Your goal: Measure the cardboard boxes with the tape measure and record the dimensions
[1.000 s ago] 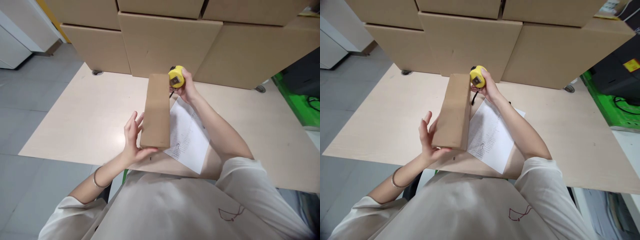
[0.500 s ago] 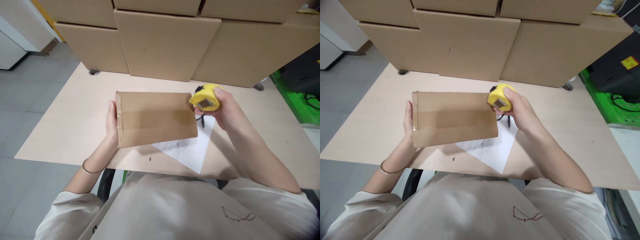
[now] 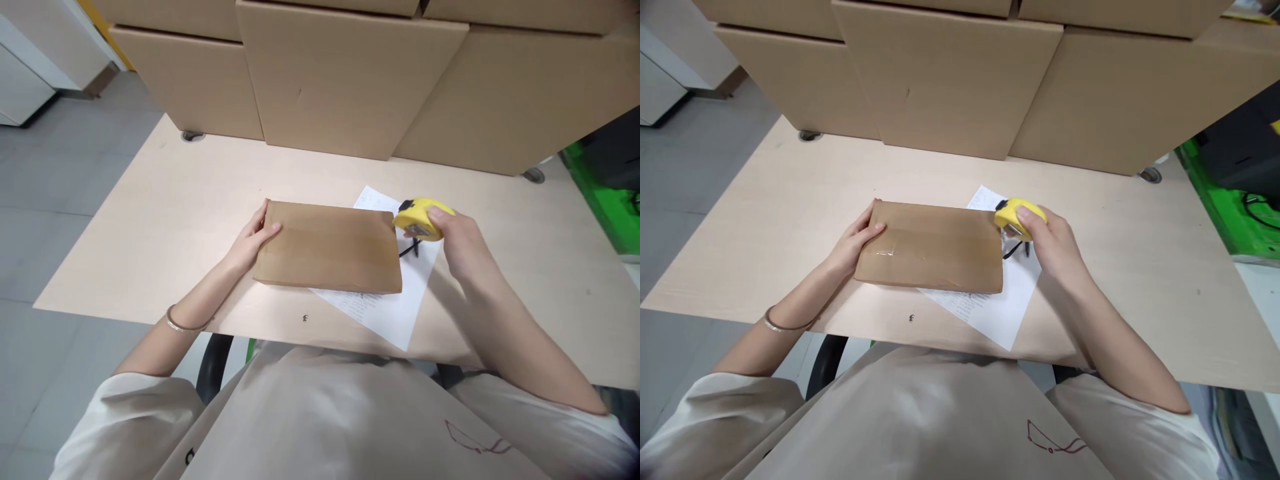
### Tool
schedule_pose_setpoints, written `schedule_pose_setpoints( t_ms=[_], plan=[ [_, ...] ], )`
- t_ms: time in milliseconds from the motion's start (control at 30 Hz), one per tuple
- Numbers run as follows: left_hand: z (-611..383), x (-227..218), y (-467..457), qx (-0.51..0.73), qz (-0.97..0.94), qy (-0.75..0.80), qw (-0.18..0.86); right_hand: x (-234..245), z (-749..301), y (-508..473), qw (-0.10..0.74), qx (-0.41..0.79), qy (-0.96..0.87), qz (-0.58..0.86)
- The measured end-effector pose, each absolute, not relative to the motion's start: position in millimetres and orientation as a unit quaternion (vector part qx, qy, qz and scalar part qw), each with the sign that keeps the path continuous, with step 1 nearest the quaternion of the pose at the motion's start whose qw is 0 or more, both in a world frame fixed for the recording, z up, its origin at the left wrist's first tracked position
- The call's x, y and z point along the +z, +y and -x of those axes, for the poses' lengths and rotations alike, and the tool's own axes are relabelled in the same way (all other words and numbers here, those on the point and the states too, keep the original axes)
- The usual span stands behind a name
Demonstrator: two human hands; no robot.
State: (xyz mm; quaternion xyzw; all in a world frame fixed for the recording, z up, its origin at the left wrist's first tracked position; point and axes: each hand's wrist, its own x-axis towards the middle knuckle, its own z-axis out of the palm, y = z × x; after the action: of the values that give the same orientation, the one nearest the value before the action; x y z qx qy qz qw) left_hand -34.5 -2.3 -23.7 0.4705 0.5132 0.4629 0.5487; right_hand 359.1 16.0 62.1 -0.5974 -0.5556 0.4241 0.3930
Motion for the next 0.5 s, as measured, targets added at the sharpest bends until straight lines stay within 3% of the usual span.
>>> schedule_pose_setpoints(
  t_ms=[100, 267, 500],
  plan=[
    [34, -22, -6, 0.453, -0.475, 0.484, 0.579, 75, -328, 31, 0.396, 0.462, -0.575, 0.547],
    [34, -25, -3, 0.461, -0.475, 0.482, 0.574, 80, -224, 65, 0.290, 0.590, -0.598, 0.459],
    [30, -34, 1, 0.492, -0.489, 0.462, 0.552, 66, -137, 92, 0.198, 0.569, -0.664, 0.443]
  ],
)
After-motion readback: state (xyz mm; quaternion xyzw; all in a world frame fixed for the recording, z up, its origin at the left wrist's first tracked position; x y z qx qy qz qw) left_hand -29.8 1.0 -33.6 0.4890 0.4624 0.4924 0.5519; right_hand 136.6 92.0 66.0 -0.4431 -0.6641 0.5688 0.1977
